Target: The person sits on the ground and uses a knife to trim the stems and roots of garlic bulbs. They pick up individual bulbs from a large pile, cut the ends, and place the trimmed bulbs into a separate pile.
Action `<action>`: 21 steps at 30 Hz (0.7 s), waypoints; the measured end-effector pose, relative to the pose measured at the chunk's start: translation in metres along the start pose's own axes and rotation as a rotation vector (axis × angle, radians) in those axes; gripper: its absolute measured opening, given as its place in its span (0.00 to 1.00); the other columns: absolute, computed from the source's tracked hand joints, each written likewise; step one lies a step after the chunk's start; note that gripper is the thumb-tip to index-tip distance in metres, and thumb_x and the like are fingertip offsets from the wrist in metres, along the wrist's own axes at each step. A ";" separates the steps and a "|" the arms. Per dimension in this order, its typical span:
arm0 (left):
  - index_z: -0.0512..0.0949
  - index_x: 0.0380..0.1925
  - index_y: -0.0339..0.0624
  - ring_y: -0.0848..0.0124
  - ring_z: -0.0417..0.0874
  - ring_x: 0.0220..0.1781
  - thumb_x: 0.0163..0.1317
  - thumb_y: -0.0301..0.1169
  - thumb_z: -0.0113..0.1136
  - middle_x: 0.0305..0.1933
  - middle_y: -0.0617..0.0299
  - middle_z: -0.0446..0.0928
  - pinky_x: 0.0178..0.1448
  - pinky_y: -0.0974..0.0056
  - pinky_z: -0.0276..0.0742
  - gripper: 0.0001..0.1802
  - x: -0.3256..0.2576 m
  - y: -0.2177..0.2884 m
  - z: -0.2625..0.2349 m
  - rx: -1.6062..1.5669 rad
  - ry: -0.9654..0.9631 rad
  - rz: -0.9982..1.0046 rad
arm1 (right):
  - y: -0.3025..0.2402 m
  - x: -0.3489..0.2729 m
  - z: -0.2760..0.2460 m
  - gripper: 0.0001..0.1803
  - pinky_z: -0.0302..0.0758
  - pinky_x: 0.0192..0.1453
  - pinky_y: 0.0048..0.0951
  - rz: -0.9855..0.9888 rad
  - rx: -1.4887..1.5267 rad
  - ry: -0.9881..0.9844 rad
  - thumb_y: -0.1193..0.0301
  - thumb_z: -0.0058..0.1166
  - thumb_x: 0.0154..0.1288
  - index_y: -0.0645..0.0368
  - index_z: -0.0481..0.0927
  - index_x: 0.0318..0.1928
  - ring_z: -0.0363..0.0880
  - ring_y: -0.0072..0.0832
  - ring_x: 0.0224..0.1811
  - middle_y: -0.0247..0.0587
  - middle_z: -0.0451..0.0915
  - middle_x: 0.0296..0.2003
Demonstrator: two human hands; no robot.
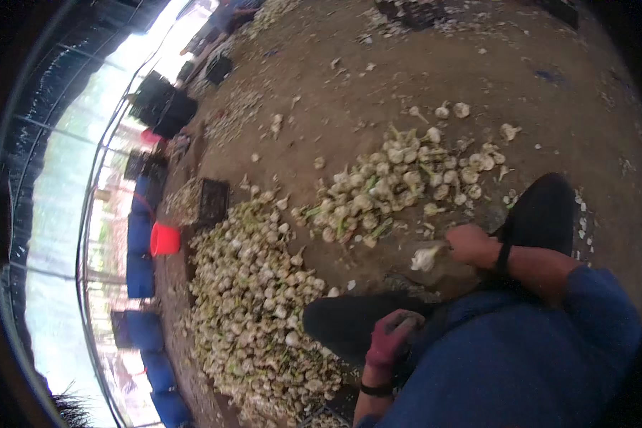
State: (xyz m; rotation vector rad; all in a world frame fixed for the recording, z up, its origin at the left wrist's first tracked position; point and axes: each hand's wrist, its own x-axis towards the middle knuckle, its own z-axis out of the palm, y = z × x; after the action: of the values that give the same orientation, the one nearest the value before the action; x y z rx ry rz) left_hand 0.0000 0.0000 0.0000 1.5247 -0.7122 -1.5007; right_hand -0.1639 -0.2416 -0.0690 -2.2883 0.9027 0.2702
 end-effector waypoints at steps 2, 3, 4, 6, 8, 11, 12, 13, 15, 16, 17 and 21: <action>0.79 0.43 0.41 0.77 0.74 0.24 0.66 0.34 0.55 0.29 0.63 0.77 0.27 0.72 0.69 0.11 -0.005 0.008 -0.024 0.012 0.177 -0.207 | -0.017 0.008 0.014 0.21 0.76 0.47 0.49 0.046 -0.019 -0.083 0.57 0.54 0.57 0.65 0.81 0.37 0.78 0.53 0.40 0.61 0.79 0.34; 0.79 0.43 0.41 0.78 0.73 0.23 0.65 0.34 0.55 0.28 0.64 0.76 0.26 0.72 0.67 0.11 0.036 -0.011 0.025 -0.121 0.166 -0.059 | 0.043 -0.004 -0.013 0.21 0.75 0.46 0.49 0.081 -0.086 -0.051 0.57 0.54 0.57 0.66 0.81 0.36 0.78 0.54 0.40 0.61 0.79 0.33; 0.79 0.43 0.41 0.78 0.72 0.22 0.65 0.35 0.56 0.27 0.65 0.75 0.25 0.73 0.66 0.11 0.048 -0.013 0.016 -0.121 0.182 0.020 | 0.057 0.003 0.002 0.21 0.75 0.46 0.50 0.090 -0.004 0.001 0.57 0.54 0.56 0.67 0.80 0.35 0.78 0.55 0.39 0.61 0.79 0.33; 0.79 0.43 0.40 0.74 0.76 0.27 0.63 0.36 0.57 0.31 0.62 0.78 0.31 0.69 0.72 0.13 0.062 0.007 -0.005 -0.268 0.238 -0.081 | 0.068 0.018 0.027 0.22 0.74 0.45 0.51 0.147 0.137 0.061 0.57 0.54 0.56 0.69 0.80 0.34 0.77 0.57 0.39 0.62 0.79 0.32; 0.78 0.45 0.38 0.68 0.80 0.33 0.62 0.36 0.58 0.35 0.57 0.80 0.39 0.65 0.75 0.16 0.096 0.000 -0.024 0.175 0.326 0.033 | 0.081 0.028 0.030 0.24 0.73 0.44 0.52 0.262 0.218 0.087 0.57 0.54 0.55 0.70 0.79 0.35 0.77 0.58 0.39 0.63 0.78 0.33; 0.77 0.48 0.36 0.58 0.81 0.45 0.59 0.39 0.61 0.42 0.50 0.81 0.51 0.59 0.75 0.21 0.156 -0.038 -0.052 0.477 0.266 -0.017 | 0.096 0.026 0.032 0.26 0.73 0.45 0.51 0.276 0.260 0.153 0.56 0.55 0.55 0.72 0.78 0.38 0.77 0.58 0.41 0.64 0.78 0.35; 0.76 0.48 0.36 0.55 0.81 0.50 0.57 0.40 0.62 0.44 0.48 0.81 0.55 0.57 0.74 0.23 0.172 -0.051 -0.063 0.514 0.233 -0.066 | 0.081 0.024 0.012 0.28 0.73 0.46 0.50 0.372 0.332 0.044 0.55 0.55 0.54 0.72 0.77 0.41 0.77 0.57 0.43 0.64 0.78 0.37; 0.75 0.51 0.37 0.53 0.79 0.52 0.56 0.41 0.63 0.47 0.46 0.80 0.56 0.56 0.73 0.26 0.190 -0.062 -0.065 0.609 0.195 -0.096 | 0.083 0.022 0.009 0.28 0.73 0.46 0.50 0.395 0.346 0.051 0.54 0.56 0.54 0.72 0.77 0.41 0.77 0.57 0.43 0.64 0.78 0.37; 0.73 0.55 0.38 0.48 0.76 0.56 0.53 0.45 0.65 0.52 0.42 0.76 0.59 0.53 0.72 0.32 0.224 -0.087 -0.056 0.796 0.113 -0.153 | 0.089 0.020 0.011 0.29 0.73 0.47 0.49 0.444 0.374 0.065 0.54 0.56 0.53 0.72 0.77 0.41 0.77 0.56 0.44 0.64 0.78 0.39; 0.71 0.57 0.39 0.47 0.74 0.58 0.52 0.46 0.65 0.55 0.42 0.73 0.60 0.53 0.71 0.35 0.240 -0.095 -0.051 0.815 0.146 -0.196 | 0.093 0.020 0.015 0.29 0.73 0.46 0.49 0.440 0.371 0.089 0.53 0.57 0.53 0.71 0.78 0.41 0.77 0.56 0.44 0.64 0.78 0.38; 0.69 0.59 0.39 0.46 0.72 0.61 0.52 0.47 0.65 0.59 0.41 0.70 0.62 0.52 0.70 0.37 0.254 -0.104 -0.045 0.834 0.180 -0.239 | 0.098 0.020 0.020 0.29 0.73 0.46 0.49 0.435 0.367 0.112 0.53 0.57 0.53 0.71 0.78 0.40 0.78 0.56 0.44 0.64 0.79 0.38; 0.60 0.66 0.41 0.44 0.66 0.66 0.51 0.49 0.64 0.68 0.40 0.59 0.65 0.52 0.68 0.45 0.301 -0.107 -0.023 0.805 0.317 -0.282 | 0.092 0.020 0.014 0.28 0.74 0.44 0.48 0.483 0.403 0.081 0.52 0.57 0.53 0.70 0.78 0.38 0.78 0.56 0.41 0.63 0.79 0.34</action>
State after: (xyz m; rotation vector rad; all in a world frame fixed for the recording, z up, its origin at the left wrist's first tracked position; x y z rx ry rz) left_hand 0.0390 -0.2057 -0.2427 2.4882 -1.0028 -1.1581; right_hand -0.2101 -0.2937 -0.1339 -1.7028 1.4079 0.1799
